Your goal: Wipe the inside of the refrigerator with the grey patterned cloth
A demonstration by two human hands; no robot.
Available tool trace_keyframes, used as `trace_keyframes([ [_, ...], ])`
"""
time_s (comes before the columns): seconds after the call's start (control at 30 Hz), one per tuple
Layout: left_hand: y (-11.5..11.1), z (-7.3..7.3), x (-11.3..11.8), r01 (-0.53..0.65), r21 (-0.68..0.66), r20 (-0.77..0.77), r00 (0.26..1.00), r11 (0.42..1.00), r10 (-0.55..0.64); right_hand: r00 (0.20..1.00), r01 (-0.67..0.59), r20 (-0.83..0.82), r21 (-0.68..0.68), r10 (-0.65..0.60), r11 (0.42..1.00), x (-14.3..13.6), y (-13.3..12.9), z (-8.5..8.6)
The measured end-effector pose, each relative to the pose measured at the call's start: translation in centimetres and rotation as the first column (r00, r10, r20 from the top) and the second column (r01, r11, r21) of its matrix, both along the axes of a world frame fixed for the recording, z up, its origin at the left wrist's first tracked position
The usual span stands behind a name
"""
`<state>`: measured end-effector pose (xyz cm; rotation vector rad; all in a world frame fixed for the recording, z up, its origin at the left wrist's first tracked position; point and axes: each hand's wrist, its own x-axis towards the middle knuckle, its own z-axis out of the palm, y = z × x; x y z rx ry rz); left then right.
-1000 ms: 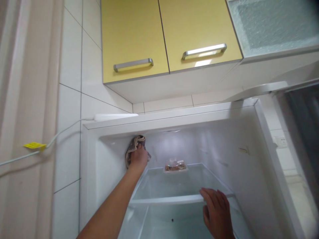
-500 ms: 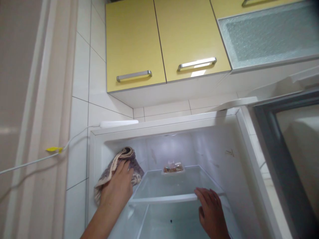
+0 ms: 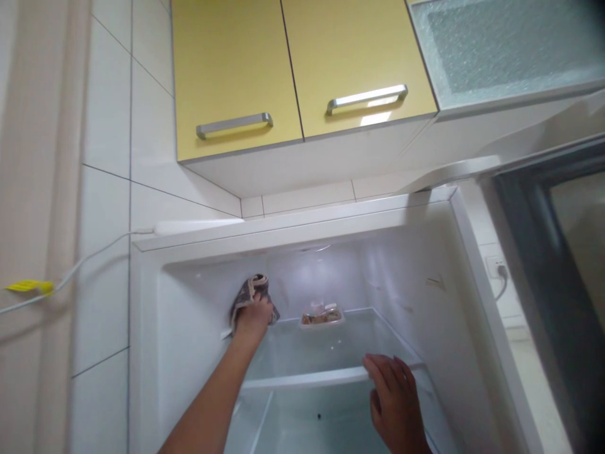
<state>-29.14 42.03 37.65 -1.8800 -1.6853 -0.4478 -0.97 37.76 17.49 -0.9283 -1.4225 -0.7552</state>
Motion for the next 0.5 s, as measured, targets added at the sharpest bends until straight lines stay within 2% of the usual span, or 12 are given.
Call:
trace_keyframes([
  [0.13, 3.0, -0.2, 0.0, 0.088, 0.075, 0.172, 0.980, 0.993, -0.100, 0.997, 0.019, 0.069, -0.023, -0.017, 1.000, 0.5, 0.4, -0.4],
  [0.27, 4.3, -1.4, -0.3, 0.085, 0.223, 0.407, 0.897, 0.971, -0.172, 0.993, 0.055, 0.108, -0.064, -0.048, 0.996, 0.6, 0.2, -0.6],
  [0.4, 5.5, -2.7, 0.6, -0.121, 0.363, 0.666, 0.727, 0.924, -0.166, 0.995, 0.066, 0.078, -0.092, -0.059, 0.994, 0.3, -0.3, -0.4],
  [0.5, 7.8, -2.5, 2.4, -0.281, 0.390, 0.800, 0.575, 0.877, -0.172, 0.992, 0.079, 0.101, -0.076, -0.071, 0.994, 0.5, -0.2, -0.4],
])
